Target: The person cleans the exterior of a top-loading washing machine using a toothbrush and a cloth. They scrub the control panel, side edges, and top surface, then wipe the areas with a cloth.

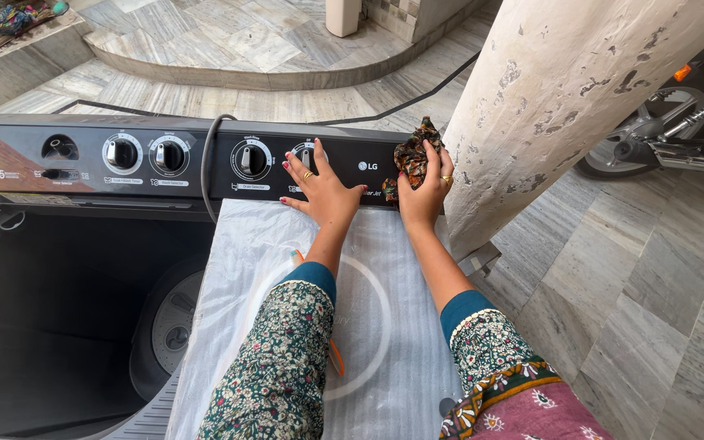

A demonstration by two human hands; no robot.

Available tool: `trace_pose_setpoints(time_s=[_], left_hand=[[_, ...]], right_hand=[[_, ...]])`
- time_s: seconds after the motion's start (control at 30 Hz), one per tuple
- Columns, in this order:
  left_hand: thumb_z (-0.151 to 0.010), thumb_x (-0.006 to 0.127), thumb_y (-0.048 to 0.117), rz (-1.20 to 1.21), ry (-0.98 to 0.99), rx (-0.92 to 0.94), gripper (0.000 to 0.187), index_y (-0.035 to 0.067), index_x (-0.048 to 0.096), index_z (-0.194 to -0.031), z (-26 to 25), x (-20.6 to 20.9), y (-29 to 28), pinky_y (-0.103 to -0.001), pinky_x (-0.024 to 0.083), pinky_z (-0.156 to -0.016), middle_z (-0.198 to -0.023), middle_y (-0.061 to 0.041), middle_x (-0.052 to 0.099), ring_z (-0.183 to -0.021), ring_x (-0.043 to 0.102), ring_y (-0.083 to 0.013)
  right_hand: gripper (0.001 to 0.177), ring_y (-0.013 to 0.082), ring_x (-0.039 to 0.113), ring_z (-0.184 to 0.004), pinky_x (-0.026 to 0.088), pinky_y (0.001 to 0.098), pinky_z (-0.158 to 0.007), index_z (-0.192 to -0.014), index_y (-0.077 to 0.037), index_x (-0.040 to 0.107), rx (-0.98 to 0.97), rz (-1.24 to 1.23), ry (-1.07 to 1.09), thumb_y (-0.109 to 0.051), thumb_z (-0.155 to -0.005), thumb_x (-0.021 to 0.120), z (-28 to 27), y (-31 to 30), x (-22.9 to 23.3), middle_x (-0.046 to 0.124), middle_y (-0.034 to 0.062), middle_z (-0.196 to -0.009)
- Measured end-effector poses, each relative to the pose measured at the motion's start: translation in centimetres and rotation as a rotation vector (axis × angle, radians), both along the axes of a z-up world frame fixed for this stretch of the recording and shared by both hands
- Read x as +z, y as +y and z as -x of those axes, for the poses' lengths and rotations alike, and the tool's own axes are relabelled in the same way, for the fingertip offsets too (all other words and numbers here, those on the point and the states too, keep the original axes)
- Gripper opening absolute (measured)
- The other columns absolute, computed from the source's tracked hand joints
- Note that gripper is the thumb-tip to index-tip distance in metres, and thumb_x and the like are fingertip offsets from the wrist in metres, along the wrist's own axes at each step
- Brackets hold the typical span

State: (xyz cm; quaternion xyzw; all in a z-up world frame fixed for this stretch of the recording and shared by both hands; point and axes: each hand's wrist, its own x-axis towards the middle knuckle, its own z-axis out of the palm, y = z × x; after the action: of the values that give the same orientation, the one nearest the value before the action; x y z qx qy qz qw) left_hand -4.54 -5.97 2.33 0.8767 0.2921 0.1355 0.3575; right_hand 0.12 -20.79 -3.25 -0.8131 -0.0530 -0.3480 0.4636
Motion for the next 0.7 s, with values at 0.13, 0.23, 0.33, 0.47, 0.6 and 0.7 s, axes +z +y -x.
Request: trace_pose_setpoints(time_s=[0.13,0.23,0.33,0.47,0.6,0.7], left_hand=[[-0.059,0.100,0.041,0.004,0.016,0.000,0.130,0.039,0.017,-0.160,0.3,0.5,-0.1,-0.076,0.003,-0.117,-0.170,-0.016,-0.012,-0.158,-0.011,-0.0314],[-0.057,0.100,0.043,-0.008,0.009,-0.002,0.132,0.039,0.017,-0.159,0.5,0.6,-0.2,-0.076,0.003,-0.117,-0.170,-0.016,-0.012,-0.158,-0.011,-0.0323],[-0.056,0.100,0.046,-0.023,0.008,-0.008,0.133,0.037,0.018,-0.160,0.6,0.7,-0.2,-0.076,0.004,-0.116,-0.170,-0.017,-0.011,-0.159,-0.009,-0.0324],[-0.052,0.100,0.051,-0.059,-0.026,-0.001,0.134,0.037,0.020,-0.159,0.9,0.3,-0.5,-0.075,0.003,-0.117,-0.169,-0.017,-0.008,-0.159,-0.006,-0.0320],[-0.052,0.099,0.054,-0.121,-0.127,0.009,0.132,0.035,0.022,-0.159,1.1,-1.2,-0.6,-0.075,0.002,-0.117,-0.169,-0.019,-0.006,-0.158,-0.003,-0.0330],[-0.054,0.097,0.056,-0.165,-0.182,0.015,0.130,0.034,0.023,-0.159,1.0,-2.2,-0.5,-0.074,0.002,-0.118,-0.168,-0.019,-0.004,-0.158,-0.001,-0.0336]], right_hand=[[0.074,0.0373,0.045,-0.136,0.038,0.0467,-0.114,-0.146,-0.019,0.055,-0.004,0.009,0.013,-0.005,-0.078,0.079,-0.1,0.0,0.1,0.040,0.0164,-0.154],[0.073,0.0370,0.045,-0.138,0.038,0.0467,-0.115,-0.146,-0.020,0.055,-0.001,0.013,-0.012,-0.004,-0.079,0.079,0.0,0.0,0.1,0.041,0.0154,-0.154],[0.074,0.0371,0.045,-0.137,0.039,0.0464,-0.114,-0.147,-0.020,0.054,0.005,-0.001,0.013,-0.004,-0.079,0.079,0.0,0.1,0.0,0.040,0.0159,-0.155],[0.074,0.0377,0.044,-0.137,0.039,0.0466,-0.114,-0.147,-0.020,0.054,0.007,0.001,-0.001,-0.004,-0.079,0.078,0.0,0.0,0.1,0.039,0.0165,-0.156],[0.074,0.0382,0.044,-0.137,0.038,0.0475,-0.114,-0.147,-0.019,0.054,-0.010,0.020,0.007,-0.005,-0.078,0.079,0.1,0.0,0.0,0.040,0.0159,-0.155],[0.073,0.0379,0.044,-0.139,0.038,0.0488,-0.115,-0.147,-0.019,0.054,-0.026,0.064,-0.035,-0.009,-0.080,0.081,0.2,0.2,0.4,0.041,0.0158,-0.155]])
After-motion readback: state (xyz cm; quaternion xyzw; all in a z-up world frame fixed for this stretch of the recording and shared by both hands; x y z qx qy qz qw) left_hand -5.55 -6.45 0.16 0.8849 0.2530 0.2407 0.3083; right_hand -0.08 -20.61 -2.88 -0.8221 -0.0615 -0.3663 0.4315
